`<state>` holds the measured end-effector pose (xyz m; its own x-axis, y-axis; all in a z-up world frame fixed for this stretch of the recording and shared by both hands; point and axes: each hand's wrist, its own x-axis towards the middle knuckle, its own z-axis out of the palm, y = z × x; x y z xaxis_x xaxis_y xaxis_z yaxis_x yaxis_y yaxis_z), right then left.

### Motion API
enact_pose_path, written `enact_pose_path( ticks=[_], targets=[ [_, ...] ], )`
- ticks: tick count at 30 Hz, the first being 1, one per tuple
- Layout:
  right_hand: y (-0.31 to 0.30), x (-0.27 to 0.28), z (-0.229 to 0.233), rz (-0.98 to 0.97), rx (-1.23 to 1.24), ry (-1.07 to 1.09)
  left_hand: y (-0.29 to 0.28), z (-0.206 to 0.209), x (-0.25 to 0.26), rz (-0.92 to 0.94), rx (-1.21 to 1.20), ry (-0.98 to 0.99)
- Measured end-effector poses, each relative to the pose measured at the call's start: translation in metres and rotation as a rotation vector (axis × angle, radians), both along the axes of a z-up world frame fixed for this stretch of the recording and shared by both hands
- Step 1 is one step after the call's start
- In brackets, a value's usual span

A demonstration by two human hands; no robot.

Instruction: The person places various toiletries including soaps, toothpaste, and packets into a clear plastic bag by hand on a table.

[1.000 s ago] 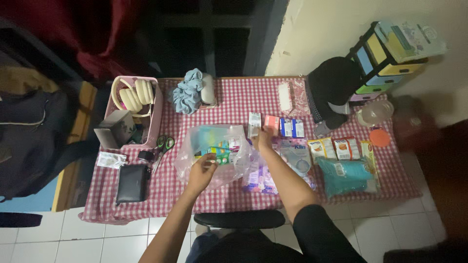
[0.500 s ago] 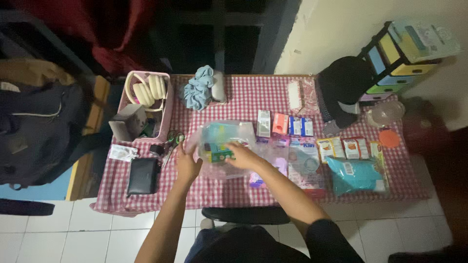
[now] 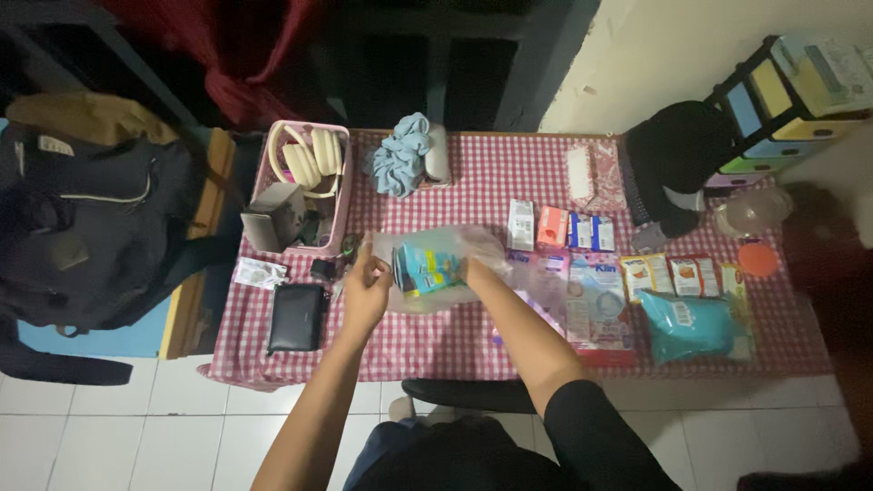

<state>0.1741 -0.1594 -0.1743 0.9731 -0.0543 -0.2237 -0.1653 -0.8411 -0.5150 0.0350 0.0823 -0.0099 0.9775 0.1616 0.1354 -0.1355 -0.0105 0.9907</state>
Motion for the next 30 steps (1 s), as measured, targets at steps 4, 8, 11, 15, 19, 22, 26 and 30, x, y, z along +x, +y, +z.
enact_pose_path(
  ticks=[4,8,11,15,19,22,26,30],
  targets=[
    [0.02,-0.004,-0.002,0.007,-0.003,0.01,0.024,0.004,0.002,0.007,0.023,0.013],
    [0.038,-0.012,-0.004,0.021,0.021,0.033,0.046,0.014,0.001,-0.006,0.101,0.019],
    [0.048,-0.013,0.005,0.049,0.048,0.052,0.055,0.029,0.001,0.04,0.312,0.1],
    [0.051,-0.021,0.023,0.113,0.157,0.126,0.058,0.05,-0.004,0.056,0.472,-0.032],
    [0.044,-0.03,0.044,0.135,0.292,0.181,0.047,0.072,-0.006,0.079,0.587,-0.056],
    [0.03,-0.049,0.061,0.136,0.434,0.213,0.034,0.085,-0.01,0.138,0.694,-0.269],
    [0.0,-0.09,0.114,0.136,0.823,0.303,0.002,0.1,-0.014,0.145,0.701,-0.33],
    [-0.032,-0.124,0.197,0.029,1.06,0.234,-0.025,0.109,-0.013,0.059,0.596,-0.36]
  ],
)
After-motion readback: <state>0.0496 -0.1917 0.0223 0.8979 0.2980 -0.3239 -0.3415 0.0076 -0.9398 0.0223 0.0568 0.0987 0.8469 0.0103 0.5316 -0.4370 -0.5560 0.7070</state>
